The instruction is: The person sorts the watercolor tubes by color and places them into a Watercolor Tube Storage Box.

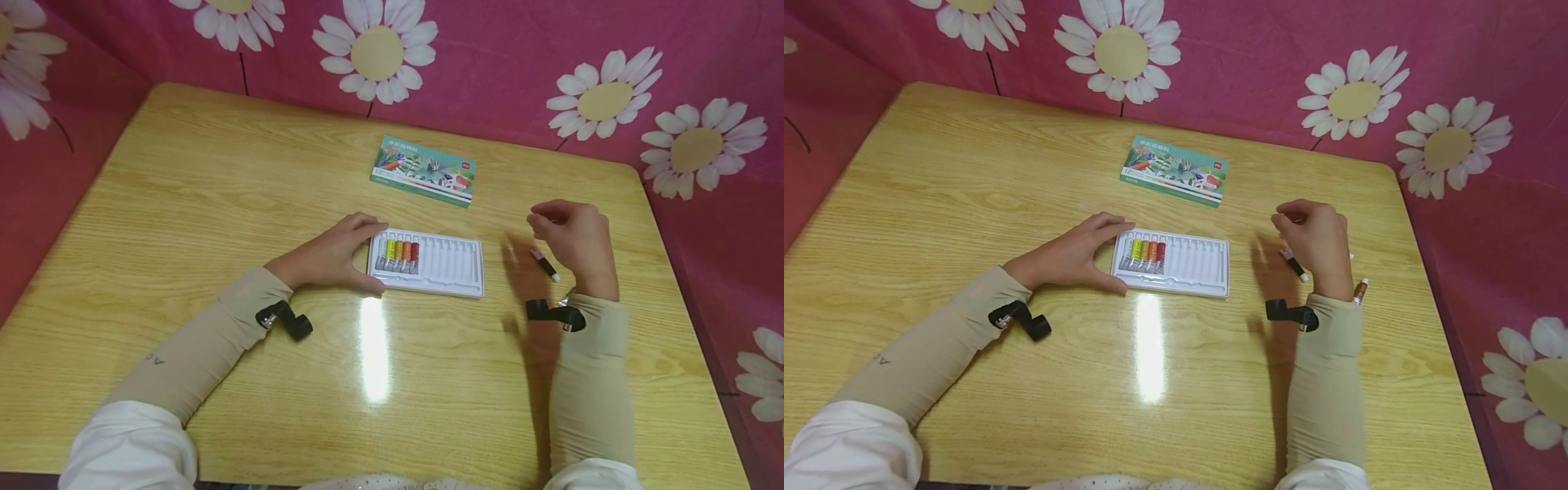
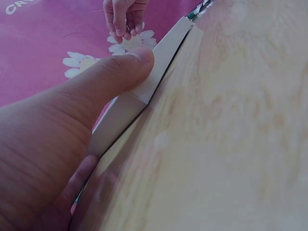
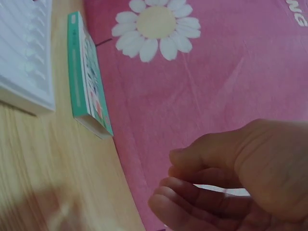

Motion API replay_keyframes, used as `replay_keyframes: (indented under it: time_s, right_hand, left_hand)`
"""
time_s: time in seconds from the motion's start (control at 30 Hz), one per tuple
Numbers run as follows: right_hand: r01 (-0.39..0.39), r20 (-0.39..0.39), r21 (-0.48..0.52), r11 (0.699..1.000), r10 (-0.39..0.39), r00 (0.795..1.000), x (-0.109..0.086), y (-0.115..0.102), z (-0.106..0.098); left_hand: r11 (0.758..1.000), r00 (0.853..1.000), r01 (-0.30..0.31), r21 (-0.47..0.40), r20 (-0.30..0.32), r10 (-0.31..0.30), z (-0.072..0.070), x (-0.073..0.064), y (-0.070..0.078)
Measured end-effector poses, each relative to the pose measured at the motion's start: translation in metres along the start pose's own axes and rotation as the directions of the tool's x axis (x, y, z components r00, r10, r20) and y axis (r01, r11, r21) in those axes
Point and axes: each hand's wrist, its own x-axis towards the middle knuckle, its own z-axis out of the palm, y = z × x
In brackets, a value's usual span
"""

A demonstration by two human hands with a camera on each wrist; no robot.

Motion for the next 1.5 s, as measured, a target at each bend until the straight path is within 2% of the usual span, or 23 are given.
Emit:
replay_keyframes:
  time_s: [0.27, 0.6, 0.9, 1.0, 1.17, 1.5]
  right_hand:
    - [-0.044, -0.025, -0.022, 0.999, 0.044, 0.999, 0.002, 0.012, -0.008]
    - [-0.108, -0.095, -0.032, 0.994, 0.105, 0.99, 0.002, 0.025, -0.016]
    - [-0.152, -0.043, -0.053, 0.987, 0.15, 0.988, 0.002, 0.035, -0.02]
    - [-0.176, -0.005, -0.054, 0.983, 0.176, 0.984, 0.002, 0.042, -0.025]
    - [-0.216, 0.005, -0.041, 0.976, 0.216, 0.976, 0.001, 0.052, -0.031]
    - [-0.26, 0.083, -0.058, 0.964, 0.264, 0.961, -0.001, 0.049, -0.032]
  left_hand:
    - [1.0, 1.0, 0.002, 0.004, -0.002, -0.002, -0.001, -0.001, 0.001]
    - [1.0, 1.0, 0.003, 0.001, 0.001, -0.003, -0.001, 0.0, 0.0]
    - [1.0, 1.0, 0.006, -0.009, 0.008, -0.006, -0.001, 0.0, 0.0]
    - [1.0, 1.0, 0.002, -0.004, 0.008, -0.002, -0.001, 0.0, 0.0]
    - [1.0, 1.0, -0.004, 0.006, 0.008, 0.004, -0.001, 0.001, -0.001]
    - [1.0, 1.0, 0.012, -0.007, 0.008, -0.011, 0.0, 0.001, 0.0]
